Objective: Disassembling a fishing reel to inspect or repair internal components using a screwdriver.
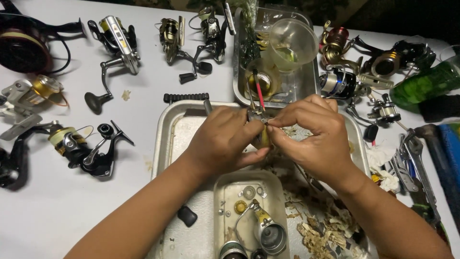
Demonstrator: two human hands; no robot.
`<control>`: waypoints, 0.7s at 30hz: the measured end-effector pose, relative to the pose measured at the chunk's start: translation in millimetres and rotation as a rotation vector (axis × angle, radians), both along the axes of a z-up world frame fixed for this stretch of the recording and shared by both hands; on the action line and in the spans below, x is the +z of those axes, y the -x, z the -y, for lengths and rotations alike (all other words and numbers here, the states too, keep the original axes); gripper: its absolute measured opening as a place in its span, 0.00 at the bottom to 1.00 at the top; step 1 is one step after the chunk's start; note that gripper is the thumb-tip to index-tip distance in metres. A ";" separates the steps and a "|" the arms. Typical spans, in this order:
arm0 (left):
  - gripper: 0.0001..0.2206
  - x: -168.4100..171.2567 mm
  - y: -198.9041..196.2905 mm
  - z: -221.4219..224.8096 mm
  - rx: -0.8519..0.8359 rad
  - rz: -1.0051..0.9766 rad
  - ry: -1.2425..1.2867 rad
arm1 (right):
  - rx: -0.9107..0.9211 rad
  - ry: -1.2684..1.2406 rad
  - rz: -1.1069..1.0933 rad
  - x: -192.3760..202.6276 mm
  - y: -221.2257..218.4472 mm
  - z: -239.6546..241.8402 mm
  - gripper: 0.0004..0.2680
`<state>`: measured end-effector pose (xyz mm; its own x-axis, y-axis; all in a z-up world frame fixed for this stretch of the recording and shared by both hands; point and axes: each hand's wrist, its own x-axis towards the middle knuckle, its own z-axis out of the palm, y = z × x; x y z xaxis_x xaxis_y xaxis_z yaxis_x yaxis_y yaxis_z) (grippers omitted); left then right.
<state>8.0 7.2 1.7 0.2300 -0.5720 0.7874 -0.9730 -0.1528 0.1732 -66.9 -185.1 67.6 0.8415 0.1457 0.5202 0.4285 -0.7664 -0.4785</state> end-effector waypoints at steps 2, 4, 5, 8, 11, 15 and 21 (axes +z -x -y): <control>0.18 4.2 1.0 0.2 0.022 0.033 0.001 | -0.014 0.000 -0.033 0.3 0.7 -0.6 0.02; 0.18 4.7 2.0 1.1 0.071 0.077 -0.019 | -0.043 -0.022 -0.030 -0.1 2.0 -1.8 0.02; 0.18 4.0 2.3 1.3 0.071 0.078 -0.020 | -0.043 -0.022 -0.029 -1.2 1.6 -1.9 0.02; 0.19 2.8 2.5 1.4 0.073 0.026 -0.032 | -0.041 -0.022 -0.010 -3.5 0.8 -2.0 0.03; 0.21 3.2 1.9 1.2 0.095 0.063 -0.053 | -0.054 -0.026 -0.039 -3.0 1.2 -2.1 0.03; 0.18 4.0 1.2 0.1 0.107 0.093 -0.046 | -0.058 0.037 0.021 -1.2 1.8 -3.1 0.02; 0.15 4.3 1.5 0.5 0.075 0.089 -0.014 | -0.022 0.238 0.171 3.0 4.5 -1.4 0.03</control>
<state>6.6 6.7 6.0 0.2024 -0.5669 0.7986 -0.9700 -0.2280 0.0840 -71.5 -183.7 70.6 0.7488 0.2632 0.6083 0.4696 -0.8584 -0.2067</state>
